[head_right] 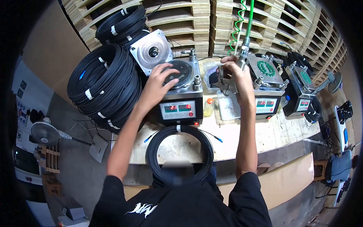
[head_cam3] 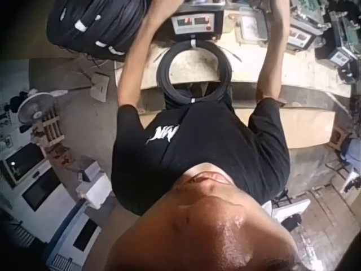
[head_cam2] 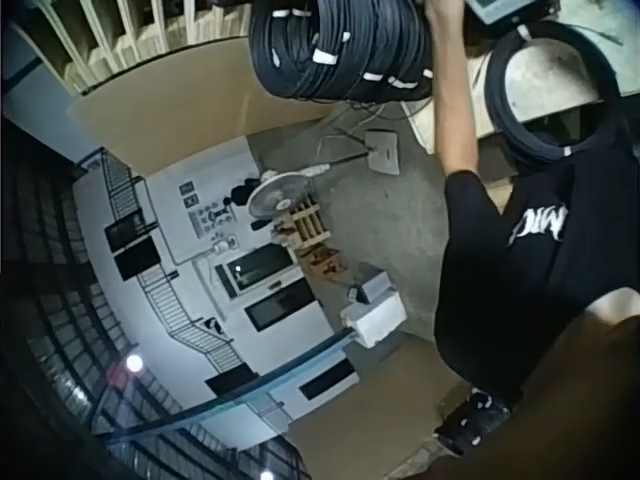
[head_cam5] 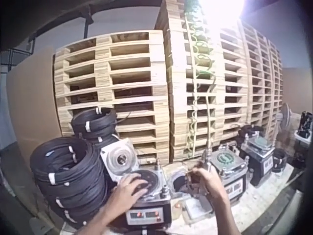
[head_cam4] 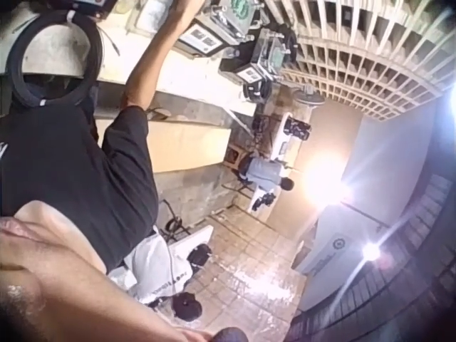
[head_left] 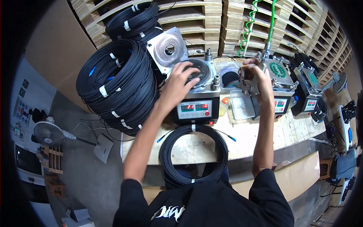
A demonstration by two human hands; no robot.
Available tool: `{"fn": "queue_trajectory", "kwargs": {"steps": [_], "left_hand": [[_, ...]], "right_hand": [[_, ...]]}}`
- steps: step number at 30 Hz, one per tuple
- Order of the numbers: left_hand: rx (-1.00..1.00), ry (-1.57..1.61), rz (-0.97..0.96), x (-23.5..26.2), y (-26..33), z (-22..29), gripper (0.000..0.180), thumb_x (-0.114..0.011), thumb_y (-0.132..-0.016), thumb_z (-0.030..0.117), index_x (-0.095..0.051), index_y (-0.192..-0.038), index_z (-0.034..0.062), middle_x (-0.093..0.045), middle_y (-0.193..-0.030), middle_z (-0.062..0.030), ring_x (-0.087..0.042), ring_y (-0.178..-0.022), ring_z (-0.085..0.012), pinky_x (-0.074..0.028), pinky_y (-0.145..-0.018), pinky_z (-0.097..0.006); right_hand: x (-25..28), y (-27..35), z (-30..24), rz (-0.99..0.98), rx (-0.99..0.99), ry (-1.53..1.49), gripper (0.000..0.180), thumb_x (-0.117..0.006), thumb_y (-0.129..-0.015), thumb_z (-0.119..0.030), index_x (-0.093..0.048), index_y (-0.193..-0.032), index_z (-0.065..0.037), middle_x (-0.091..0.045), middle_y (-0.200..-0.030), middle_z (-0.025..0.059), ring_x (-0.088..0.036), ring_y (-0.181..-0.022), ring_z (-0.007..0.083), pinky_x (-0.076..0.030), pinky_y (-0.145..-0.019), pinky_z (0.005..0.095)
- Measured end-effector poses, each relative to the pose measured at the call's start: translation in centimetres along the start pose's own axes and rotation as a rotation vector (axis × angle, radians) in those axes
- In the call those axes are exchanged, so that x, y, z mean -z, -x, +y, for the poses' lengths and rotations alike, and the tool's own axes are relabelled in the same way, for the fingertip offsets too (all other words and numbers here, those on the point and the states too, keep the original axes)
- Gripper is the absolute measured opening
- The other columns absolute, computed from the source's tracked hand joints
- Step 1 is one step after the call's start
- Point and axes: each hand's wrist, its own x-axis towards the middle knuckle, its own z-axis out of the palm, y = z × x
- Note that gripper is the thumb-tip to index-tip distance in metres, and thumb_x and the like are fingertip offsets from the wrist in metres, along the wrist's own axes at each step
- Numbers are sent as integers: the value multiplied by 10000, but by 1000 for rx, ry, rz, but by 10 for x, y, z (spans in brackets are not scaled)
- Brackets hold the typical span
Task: Operating a specialized polishing machine to finish the ends of fiber optic cable connectors in a factory setting.
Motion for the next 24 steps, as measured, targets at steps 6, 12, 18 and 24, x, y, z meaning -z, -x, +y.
{"fn": "queue_trajectory", "kwargs": {"steps": [6,12,18,24], "left_hand": [[-78,-110,-516,-8,-31,-48,459,-678,-907,375,-587,-1271,111,-569,-1260,-159,-556,-1154,-386,-457,-1007,-463],[-177,-324,-614,-7,-39,-39,415,-611,-949,319,-532,-1318,146,-564,-1237,-158,-612,-1079,-395,-561,-858,-476],[-599,-646,-564,-13,-37,-26,400,-566,-930,188,-515,-1326,169,-495,-1398,-184,-619,-1087,-464,-598,-831,-479],[-221,-382,-616,15,-38,-42,295,-577,-969,270,-631,-1229,144,-607,-1235,-162,-679,-988,-391,-585,-782,-504]], "right_hand": [[-4,18,24,-67,-1,-112,182,-555,-938,-189,-586,-1051,-49,-633,-898,84,-638,-840,166,-511,-750,298],[-7,32,28,-62,6,-141,161,-553,-943,-182,-589,-1026,-48,-615,-891,70,-637,-839,166,-511,-750,299],[-21,40,28,-18,8,-173,134,-553,-937,-154,-609,-980,-41,-647,-839,65,-633,-758,131,-471,-684,247],[-29,46,22,0,28,-147,145,-544,-941,-143,-616,-987,-26,-652,-832,71,-627,-752,125,-484,-690,256]]}}
